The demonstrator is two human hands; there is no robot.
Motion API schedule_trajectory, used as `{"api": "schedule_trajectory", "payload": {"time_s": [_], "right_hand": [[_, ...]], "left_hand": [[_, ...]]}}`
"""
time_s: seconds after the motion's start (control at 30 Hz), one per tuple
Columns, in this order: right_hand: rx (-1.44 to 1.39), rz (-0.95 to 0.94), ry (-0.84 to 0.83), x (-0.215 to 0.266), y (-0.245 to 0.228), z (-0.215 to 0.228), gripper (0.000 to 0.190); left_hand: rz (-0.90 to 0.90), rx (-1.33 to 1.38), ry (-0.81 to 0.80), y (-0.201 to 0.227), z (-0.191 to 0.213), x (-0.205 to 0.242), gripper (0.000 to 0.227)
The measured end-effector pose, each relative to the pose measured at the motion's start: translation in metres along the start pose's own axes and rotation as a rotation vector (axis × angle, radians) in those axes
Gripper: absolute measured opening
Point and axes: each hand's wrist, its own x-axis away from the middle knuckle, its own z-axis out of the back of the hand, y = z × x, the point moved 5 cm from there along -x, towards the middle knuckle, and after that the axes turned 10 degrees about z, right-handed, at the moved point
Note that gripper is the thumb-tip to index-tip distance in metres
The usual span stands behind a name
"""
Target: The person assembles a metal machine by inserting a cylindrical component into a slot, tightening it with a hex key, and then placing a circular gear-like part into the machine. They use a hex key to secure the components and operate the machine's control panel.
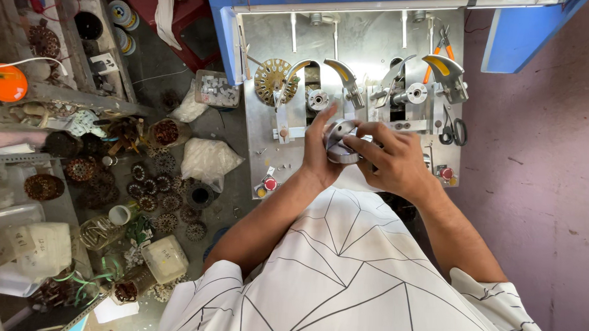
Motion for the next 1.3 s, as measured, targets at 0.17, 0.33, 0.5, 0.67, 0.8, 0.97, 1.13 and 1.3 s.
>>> {"api": "schedule_trajectory", "payload": {"time_s": [0.17,0.33,0.5,0.67,0.8,0.97,1.13,1.3], "right_hand": [[0.01,0.014,-0.013,0.006,0.0,0.001,0.046],[0.037,0.033,0.01,0.006,-0.004,0.006,0.04],[0.043,0.026,-0.067,0.006,-0.009,0.001,0.042],[0.048,0.031,-0.083,0.005,-0.005,-0.001,0.042],[0.057,0.051,-0.083,0.009,-0.006,-0.004,0.041],[0.051,0.063,-0.053,0.01,-0.006,-0.002,0.039],[0.077,0.037,-0.108,0.01,-0.005,0.0,0.038],[0.068,0.049,-0.077,0.013,-0.006,0.003,0.036]], "left_hand": [[0.023,-0.054,0.02,-0.004,0.0,-0.001,0.056],[0.067,-0.075,0.036,-0.008,-0.002,0.001,0.059],[0.121,-0.062,0.1,-0.011,0.006,0.004,0.055],[0.089,-0.081,0.013,-0.004,0.003,0.004,0.056],[0.117,-0.101,0.049,-0.007,0.008,0.003,0.057],[0.135,-0.115,0.091,-0.01,0.009,0.001,0.055],[0.136,-0.074,0.015,-0.007,0.005,-0.001,0.058],[0.148,-0.098,0.01,-0.011,0.006,-0.002,0.061]]}}
